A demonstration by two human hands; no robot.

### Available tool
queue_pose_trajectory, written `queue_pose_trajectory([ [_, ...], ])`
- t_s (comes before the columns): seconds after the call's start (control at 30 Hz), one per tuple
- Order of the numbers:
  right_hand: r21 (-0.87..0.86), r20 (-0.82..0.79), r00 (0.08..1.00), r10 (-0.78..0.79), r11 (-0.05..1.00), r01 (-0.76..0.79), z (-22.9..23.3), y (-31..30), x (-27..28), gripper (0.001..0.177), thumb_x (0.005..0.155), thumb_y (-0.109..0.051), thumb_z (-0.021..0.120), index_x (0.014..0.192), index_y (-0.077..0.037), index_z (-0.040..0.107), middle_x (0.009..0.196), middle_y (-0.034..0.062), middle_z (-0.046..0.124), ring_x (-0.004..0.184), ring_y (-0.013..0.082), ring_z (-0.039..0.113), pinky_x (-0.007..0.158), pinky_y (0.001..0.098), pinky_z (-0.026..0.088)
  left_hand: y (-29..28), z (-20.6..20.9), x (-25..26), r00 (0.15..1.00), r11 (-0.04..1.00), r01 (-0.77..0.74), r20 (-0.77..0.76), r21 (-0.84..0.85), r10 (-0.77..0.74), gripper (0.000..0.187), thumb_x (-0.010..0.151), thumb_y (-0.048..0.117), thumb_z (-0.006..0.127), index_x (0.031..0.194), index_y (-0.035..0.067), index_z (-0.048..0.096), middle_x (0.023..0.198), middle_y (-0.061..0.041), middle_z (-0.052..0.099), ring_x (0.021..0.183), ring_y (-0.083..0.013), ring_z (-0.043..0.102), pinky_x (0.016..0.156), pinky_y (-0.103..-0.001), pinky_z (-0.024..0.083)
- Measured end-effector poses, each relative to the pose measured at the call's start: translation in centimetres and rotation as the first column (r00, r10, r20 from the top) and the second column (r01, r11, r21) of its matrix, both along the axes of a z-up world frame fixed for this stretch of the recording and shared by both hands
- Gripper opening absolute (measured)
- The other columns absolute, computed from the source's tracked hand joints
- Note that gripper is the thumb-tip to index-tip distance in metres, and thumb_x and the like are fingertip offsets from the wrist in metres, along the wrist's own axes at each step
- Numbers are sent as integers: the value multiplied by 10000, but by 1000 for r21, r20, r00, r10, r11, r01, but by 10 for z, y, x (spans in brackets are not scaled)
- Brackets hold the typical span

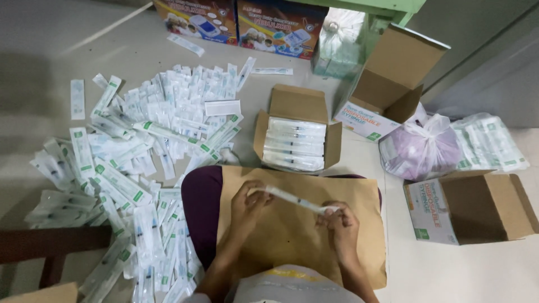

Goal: The person packs individual disposable syringes into retail boxes.

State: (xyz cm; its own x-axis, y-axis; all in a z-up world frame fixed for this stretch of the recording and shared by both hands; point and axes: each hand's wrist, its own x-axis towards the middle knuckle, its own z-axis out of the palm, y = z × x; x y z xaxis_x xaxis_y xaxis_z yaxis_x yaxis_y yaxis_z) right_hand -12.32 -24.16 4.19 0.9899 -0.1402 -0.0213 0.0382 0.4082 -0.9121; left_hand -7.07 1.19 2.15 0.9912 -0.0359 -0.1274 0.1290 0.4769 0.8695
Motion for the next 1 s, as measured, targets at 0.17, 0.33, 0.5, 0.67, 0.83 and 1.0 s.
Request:
queue_pose_trajectory([
  [0.17, 23, -104, 990, -93, 995, 96, -2, -13, 7, 119, 1006, -42, 593, 1085, 37, 635, 882, 105, 675, 727, 173, 659, 640, 336, 579, -10, 4, 8, 993, 998, 55, 103, 19, -57, 236, 987, 54, 662, 1192, -1, 559, 1121, -132, 681, 1038, -217, 728, 914, -382, 646],
  [0.33, 19, -127, 982, -142, 989, 145, 6, -19, -7, 104, 1007, -32, 623, 1094, 23, 635, 876, 98, 658, 734, 164, 646, 645, 316, 559, -26, -4, 0, 994, 997, 80, 73, 1, -80, 222, 977, 42, 667, 1164, -9, 558, 1109, -136, 686, 1007, -217, 737, 886, -370, 646],
  [0.5, -101, -195, 946, -258, 965, 242, 2, -36, -17, 147, 993, -29, 595, 1126, 20, 632, 900, 105, 665, 753, 168, 656, 643, 313, 575, -41, 13, -25, 994, 997, 83, 69, 5, -84, 258, 923, 22, 708, 1138, -17, 572, 1085, -127, 731, 979, -218, 754, 871, -361, 653],
  [0.67, -69, -165, 959, -228, 973, 220, -11, -48, -17, 140, 1012, -41, 607, 1131, 30, 624, 958, 132, 666, 793, 203, 669, 666, 351, 597, -37, 13, -40, 992, 995, 90, 82, 34, -92, 223, 974, 52, 704, 1149, -5, 578, 1066, -96, 683, 1020, -209, 738, 900, -349, 639],
  [0.83, -25, -128, 979, -160, 987, 158, 2, -33, 2, 152, 990, -71, 620, 1109, 20, 645, 1150, 135, 662, 938, 211, 685, 728, 375, 621, -17, -19, -22, 995, 995, 70, 79, -67, -65, 153, 1039, 86, 652, 1138, -28, 629, 1100, -74, 655, 1050, -192, 693, 915, -368, 655],
  [1.0, -208, -84, 990, -116, 973, 97, -6, -35, 33, 163, 1059, -89, 616, 1152, 30, 678, 1282, 157, 649, 1107, 195, 661, 871, 365, 617, -10, -1, 14, 985, 990, -19, 174, 139, -6, 270, 1050, 47, 660, 1306, -30, 619, 1269, -103, 650, 1171, -194, 640, 1020, -326, 546],
])
